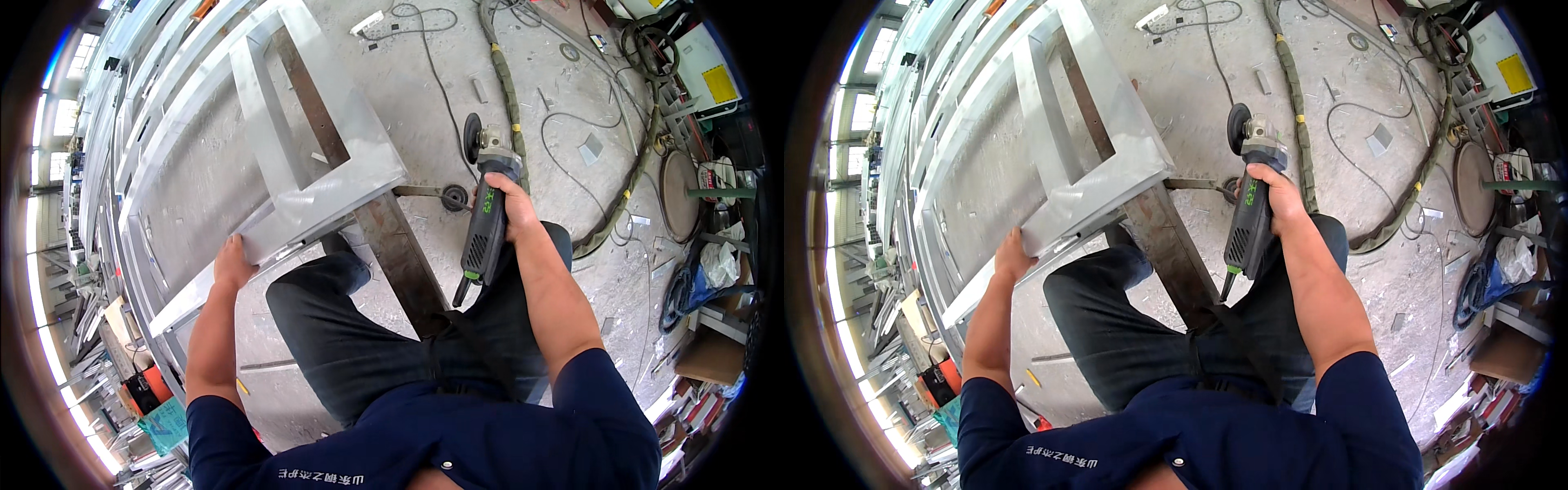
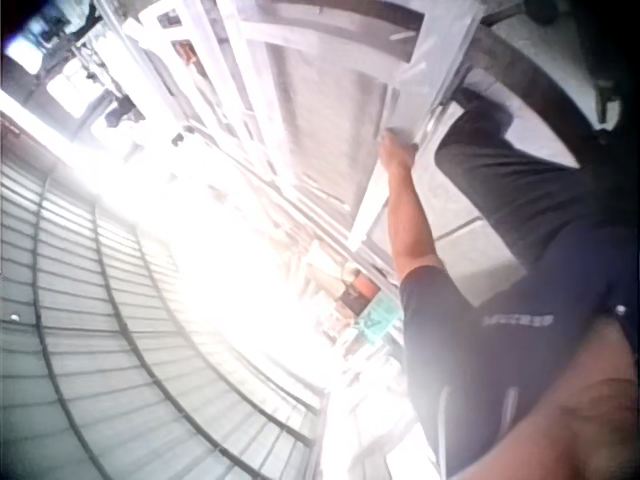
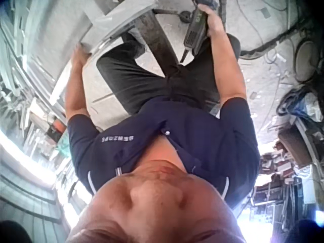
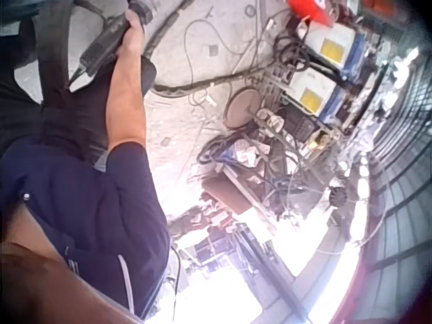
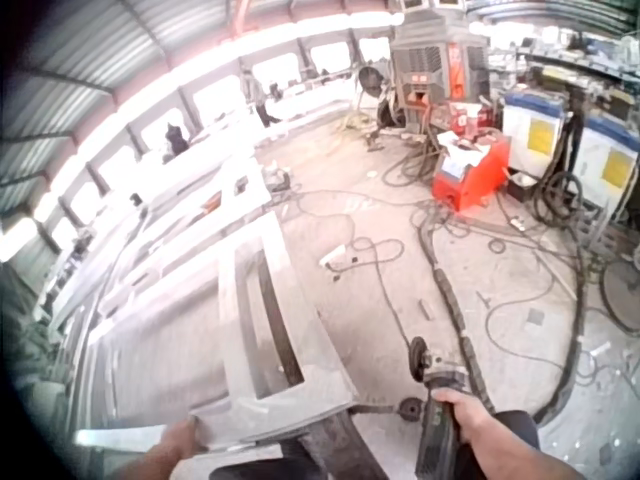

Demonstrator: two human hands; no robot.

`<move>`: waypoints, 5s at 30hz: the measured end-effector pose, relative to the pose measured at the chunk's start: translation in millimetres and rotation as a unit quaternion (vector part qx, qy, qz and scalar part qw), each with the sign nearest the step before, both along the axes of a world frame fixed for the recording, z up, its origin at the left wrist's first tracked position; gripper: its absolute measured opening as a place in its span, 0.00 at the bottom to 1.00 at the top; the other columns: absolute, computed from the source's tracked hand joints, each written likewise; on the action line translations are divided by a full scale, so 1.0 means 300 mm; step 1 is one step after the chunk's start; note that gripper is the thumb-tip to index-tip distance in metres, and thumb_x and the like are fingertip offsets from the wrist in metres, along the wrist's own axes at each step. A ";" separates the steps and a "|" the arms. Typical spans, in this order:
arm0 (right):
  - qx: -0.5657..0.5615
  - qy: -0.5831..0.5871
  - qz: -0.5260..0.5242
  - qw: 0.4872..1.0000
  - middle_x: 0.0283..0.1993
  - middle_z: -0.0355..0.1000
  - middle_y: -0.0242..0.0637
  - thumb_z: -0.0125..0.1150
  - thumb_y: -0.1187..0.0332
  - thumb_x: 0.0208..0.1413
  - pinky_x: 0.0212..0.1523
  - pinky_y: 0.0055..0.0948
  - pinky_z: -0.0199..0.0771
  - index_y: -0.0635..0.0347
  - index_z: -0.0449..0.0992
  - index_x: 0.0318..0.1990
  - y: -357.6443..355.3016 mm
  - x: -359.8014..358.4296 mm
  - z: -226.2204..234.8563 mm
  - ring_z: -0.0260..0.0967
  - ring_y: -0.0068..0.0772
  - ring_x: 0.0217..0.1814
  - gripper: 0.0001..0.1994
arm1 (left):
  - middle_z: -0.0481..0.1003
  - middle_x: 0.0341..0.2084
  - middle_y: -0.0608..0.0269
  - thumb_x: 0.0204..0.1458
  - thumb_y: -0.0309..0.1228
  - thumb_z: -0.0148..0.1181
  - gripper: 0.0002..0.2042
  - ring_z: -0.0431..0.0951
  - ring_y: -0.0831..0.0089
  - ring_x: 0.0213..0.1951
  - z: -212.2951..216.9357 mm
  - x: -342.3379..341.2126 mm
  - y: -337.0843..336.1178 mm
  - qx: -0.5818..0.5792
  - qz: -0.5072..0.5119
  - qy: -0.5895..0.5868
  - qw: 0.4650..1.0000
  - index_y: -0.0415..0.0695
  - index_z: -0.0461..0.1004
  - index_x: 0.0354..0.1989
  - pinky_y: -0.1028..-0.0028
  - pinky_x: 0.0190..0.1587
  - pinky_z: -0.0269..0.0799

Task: The person uses an angle grinder to smooth the edges and surfaces of a large white metal frame. They reposition the frame and continue grinding different sections, then move to a second frame and repeat the process.

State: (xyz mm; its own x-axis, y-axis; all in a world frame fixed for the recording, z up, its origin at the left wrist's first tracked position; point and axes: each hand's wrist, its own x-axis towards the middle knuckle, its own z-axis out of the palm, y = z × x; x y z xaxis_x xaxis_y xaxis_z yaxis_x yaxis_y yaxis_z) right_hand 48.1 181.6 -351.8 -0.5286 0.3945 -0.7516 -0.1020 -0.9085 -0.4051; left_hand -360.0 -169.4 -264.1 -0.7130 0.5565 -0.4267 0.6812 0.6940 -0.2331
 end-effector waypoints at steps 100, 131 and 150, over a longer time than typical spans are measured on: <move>0.094 -0.025 0.212 0.972 0.31 0.73 0.39 0.70 0.66 0.38 0.31 0.37 0.71 0.68 0.77 0.36 -0.014 -0.153 0.007 0.70 0.32 0.30 0.18 | 0.72 0.46 0.41 0.46 0.19 0.58 0.19 0.72 0.49 0.52 -0.135 0.026 0.009 -0.075 0.021 0.140 0.987 0.33 0.62 0.47 0.63 0.55 0.70; 0.026 -0.012 0.195 0.980 0.31 0.72 0.39 0.70 0.66 0.39 0.28 0.41 0.72 0.67 0.76 0.35 -0.007 -0.144 -0.043 0.69 0.34 0.27 0.16 | 0.70 0.48 0.42 0.41 0.24 0.68 0.28 0.74 0.49 0.51 -0.111 0.038 0.019 -0.112 0.025 0.143 0.983 0.36 0.59 0.48 0.62 0.53 0.73; 0.044 -0.014 0.191 0.981 0.30 0.72 0.40 0.69 0.68 0.37 0.28 0.39 0.72 0.68 0.76 0.34 -0.010 -0.140 -0.015 0.71 0.34 0.27 0.16 | 0.71 0.47 0.41 0.42 0.23 0.66 0.25 0.74 0.49 0.51 -0.115 0.044 0.022 -0.112 0.035 0.141 0.983 0.35 0.59 0.48 0.63 0.53 0.73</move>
State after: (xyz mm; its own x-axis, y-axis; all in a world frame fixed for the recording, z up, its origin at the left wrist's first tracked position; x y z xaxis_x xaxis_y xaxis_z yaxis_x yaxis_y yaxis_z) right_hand 6.1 178.6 -356.3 -0.6295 0.2360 -0.7403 0.2511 -0.8399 -0.4813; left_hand -346.7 -162.7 -298.6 -0.8539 0.4155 -0.3134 0.5197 0.6470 -0.5580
